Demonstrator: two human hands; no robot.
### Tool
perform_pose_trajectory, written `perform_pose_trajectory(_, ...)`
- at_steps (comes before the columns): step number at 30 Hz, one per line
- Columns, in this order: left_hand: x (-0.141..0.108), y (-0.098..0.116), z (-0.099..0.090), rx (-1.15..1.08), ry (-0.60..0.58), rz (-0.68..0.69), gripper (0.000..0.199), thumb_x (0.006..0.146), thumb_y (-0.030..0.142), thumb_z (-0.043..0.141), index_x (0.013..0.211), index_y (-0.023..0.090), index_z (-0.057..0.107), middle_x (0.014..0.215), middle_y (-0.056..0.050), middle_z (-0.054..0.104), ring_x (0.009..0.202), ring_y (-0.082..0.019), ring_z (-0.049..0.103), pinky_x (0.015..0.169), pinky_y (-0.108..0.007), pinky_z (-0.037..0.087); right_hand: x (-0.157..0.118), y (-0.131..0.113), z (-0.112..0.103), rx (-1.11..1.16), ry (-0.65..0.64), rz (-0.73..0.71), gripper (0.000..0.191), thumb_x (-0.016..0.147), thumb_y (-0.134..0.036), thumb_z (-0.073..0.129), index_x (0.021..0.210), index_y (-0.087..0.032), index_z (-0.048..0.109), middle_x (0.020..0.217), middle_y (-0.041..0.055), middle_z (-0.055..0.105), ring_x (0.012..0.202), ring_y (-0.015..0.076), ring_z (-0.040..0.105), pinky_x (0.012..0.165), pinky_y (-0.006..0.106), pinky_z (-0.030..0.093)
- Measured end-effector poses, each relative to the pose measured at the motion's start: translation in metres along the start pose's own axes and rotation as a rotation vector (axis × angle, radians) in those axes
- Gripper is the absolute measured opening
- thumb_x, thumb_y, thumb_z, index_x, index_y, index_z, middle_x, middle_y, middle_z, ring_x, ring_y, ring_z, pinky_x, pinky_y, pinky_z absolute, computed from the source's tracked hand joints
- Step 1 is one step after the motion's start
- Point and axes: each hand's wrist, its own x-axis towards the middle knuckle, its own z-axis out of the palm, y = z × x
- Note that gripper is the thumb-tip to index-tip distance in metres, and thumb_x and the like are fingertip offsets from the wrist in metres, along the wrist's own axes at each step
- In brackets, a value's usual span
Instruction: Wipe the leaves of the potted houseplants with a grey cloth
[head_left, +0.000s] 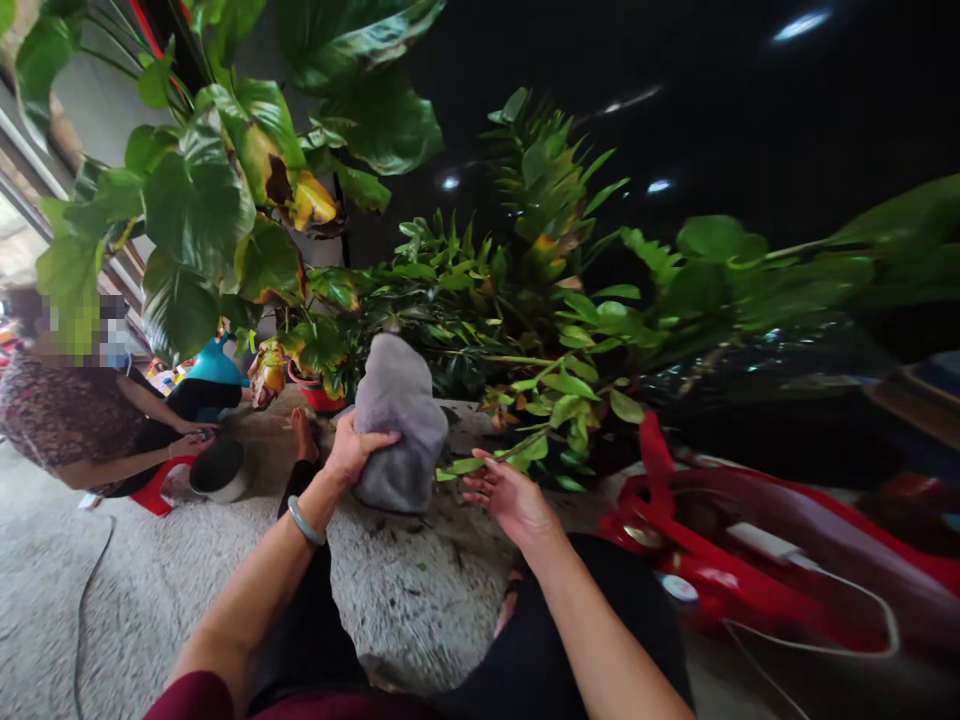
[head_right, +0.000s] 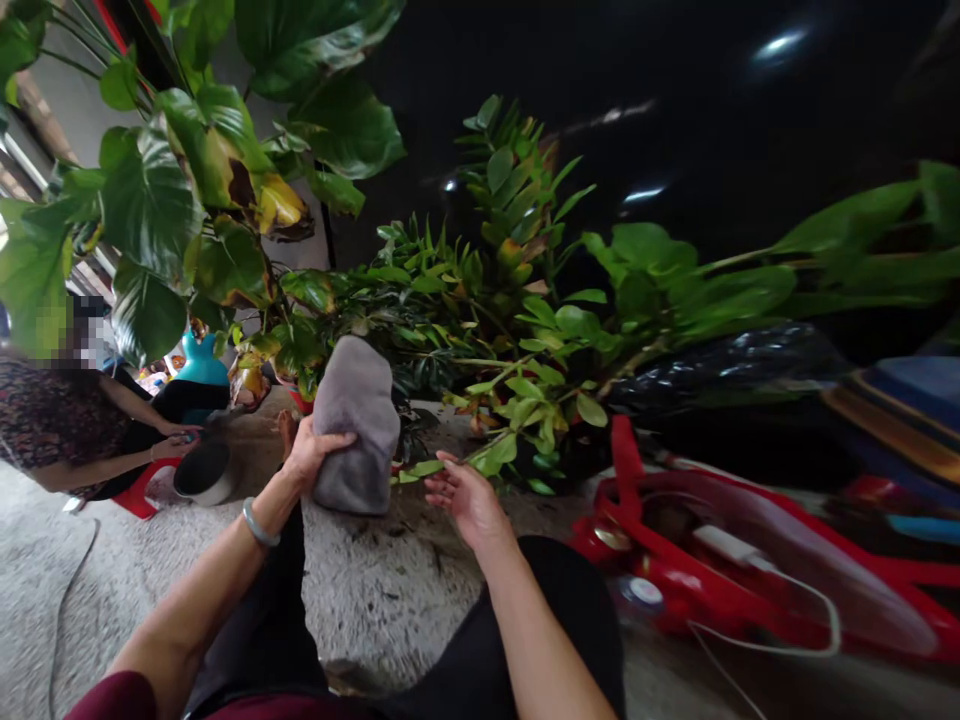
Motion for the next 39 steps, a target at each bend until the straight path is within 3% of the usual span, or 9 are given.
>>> perform_pose_trajectory(4, 0.013, 0.008, 0.017, 0.148, 0.028, 0.153, 0.038, 0.052, 0.026, 0.093, 0.085, 0.022, 0.075, 0.082, -0.005, 0.075, 0.085, -0.029, 0.07, 0.079, -0.039, 0.057, 0.003, 0.003, 0.007, 0.005, -0.033, -0.02, 0.022, 0.075, -0.024, 0.074, 0.097, -0.025, 0.076, 0.074, 0.0018, 0.079, 0.067, 0.0231, 0.078, 0.061, 0.034, 0.063)
perform_pose_trajectory(10, -0.008, -0.025, 0.001, 0.265, -0.104, 0.043, 0.034, 0.052, 0.029, 0.091, 0.08, 0.019, 0.074, 0.075, -0.002, 0.072, 0.084, -0.03, 0.068, 0.079, -0.04, 0.058, 0.003, 0.006, 0.006, -0.046, -0.081, 0.003, 0.005, 0.075, -0.026, 0.073, 0.08, -0.024, 0.073, 0.076, 0.004, 0.081, 0.068, 0.0247, 0.078, 0.061, 0.036, 0.062)
perform_pose_trajectory(18, 0.042, 0.053, 0.0, -0.105, 0.214, 0.199, 0.054, 0.046, 0.031, 0.096, 0.094, 0.014, 0.075, 0.09, -0.007, 0.078, 0.088, -0.027, 0.073, 0.083, -0.038, 0.06, 0.011, 0.008, 0.001, -0.076, -0.09, 0.04, 0.004, 0.076, -0.027, 0.072, 0.077, -0.023, 0.074, 0.07, 0.0056, 0.079, 0.065, 0.0248, 0.077, 0.061, 0.037, 0.063)
perform_pose_trajectory(21, 0.049, 0.029, 0.004, -0.089, 0.273, 0.115, 0.049, 0.047, 0.024, 0.094, 0.09, 0.016, 0.074, 0.088, -0.007, 0.078, 0.086, -0.026, 0.073, 0.083, -0.038, 0.059, 0.01, 0.009, 0.003, -0.079, -0.077, 0.04, 0.004, 0.076, -0.025, 0.071, 0.079, -0.024, 0.074, 0.073, 0.0058, 0.081, 0.066, 0.0258, 0.078, 0.062, 0.038, 0.064)
perform_pose_trajectory(25, 0.021, -0.022, -0.001, -0.018, 0.174, -0.128, 0.042, 0.044, 0.019, 0.091, 0.081, 0.017, 0.072, 0.074, -0.005, 0.074, 0.071, -0.024, 0.068, 0.073, -0.039, 0.058, 0.01, 0.01, 0.001, -0.094, -0.07, 0.068, 0.005, 0.075, -0.025, 0.071, 0.078, -0.025, 0.075, 0.075, 0.0053, 0.081, 0.067, 0.0255, 0.078, 0.062, 0.038, 0.063)
perform_pose_trajectory(27, 0.005, -0.028, -0.002, -0.028, 0.137, -0.175, 0.04, 0.044, 0.02, 0.091, 0.078, 0.017, 0.07, 0.069, -0.003, 0.071, 0.065, -0.022, 0.065, 0.067, -0.038, 0.056, 0.011, 0.01, -0.001, -0.115, -0.075, 0.071, 0.005, 0.075, -0.027, 0.071, 0.079, -0.025, 0.075, 0.075, 0.0056, 0.081, 0.068, 0.0258, 0.078, 0.064, 0.039, 0.063)
perform_pose_trajectory(30, 0.0, -0.003, 0.004, -0.02, 0.12, -0.095, 0.041, 0.045, 0.023, 0.092, 0.079, 0.017, 0.071, 0.072, -0.004, 0.071, 0.066, -0.022, 0.064, 0.067, -0.037, 0.055, 0.014, 0.011, -0.004, -0.14, -0.091, 0.057, 0.006, 0.076, -0.028, 0.072, 0.079, -0.026, 0.076, 0.077, 0.0065, 0.082, 0.069, 0.0276, 0.078, 0.067, 0.042, 0.063)
perform_pose_trajectory(35, 0.033, 0.05, 0.017, -0.05, 0.062, 0.142, 0.049, 0.048, 0.025, 0.095, 0.09, 0.015, 0.073, 0.086, -0.005, 0.075, 0.084, -0.026, 0.07, 0.079, -0.038, 0.058, 0.015, 0.013, -0.007, -0.142, -0.091, 0.042, 0.008, 0.077, -0.03, 0.071, 0.08, -0.026, 0.076, 0.077, 0.0076, 0.081, 0.071, 0.029, 0.077, 0.068, 0.044, 0.063)
perform_pose_trajectory(39, 0.047, 0.028, 0.011, -0.001, 0.211, 0.099, 0.038, 0.055, 0.019, 0.091, 0.088, 0.017, 0.072, 0.089, -0.007, 0.075, 0.088, -0.027, 0.07, 0.085, -0.041, 0.056, 0.013, 0.014, -0.008, -0.119, -0.066, 0.057, 0.008, 0.076, -0.027, 0.071, 0.081, -0.026, 0.076, 0.078, 0.0066, 0.081, 0.07, 0.0279, 0.077, 0.067, 0.043, 0.063)
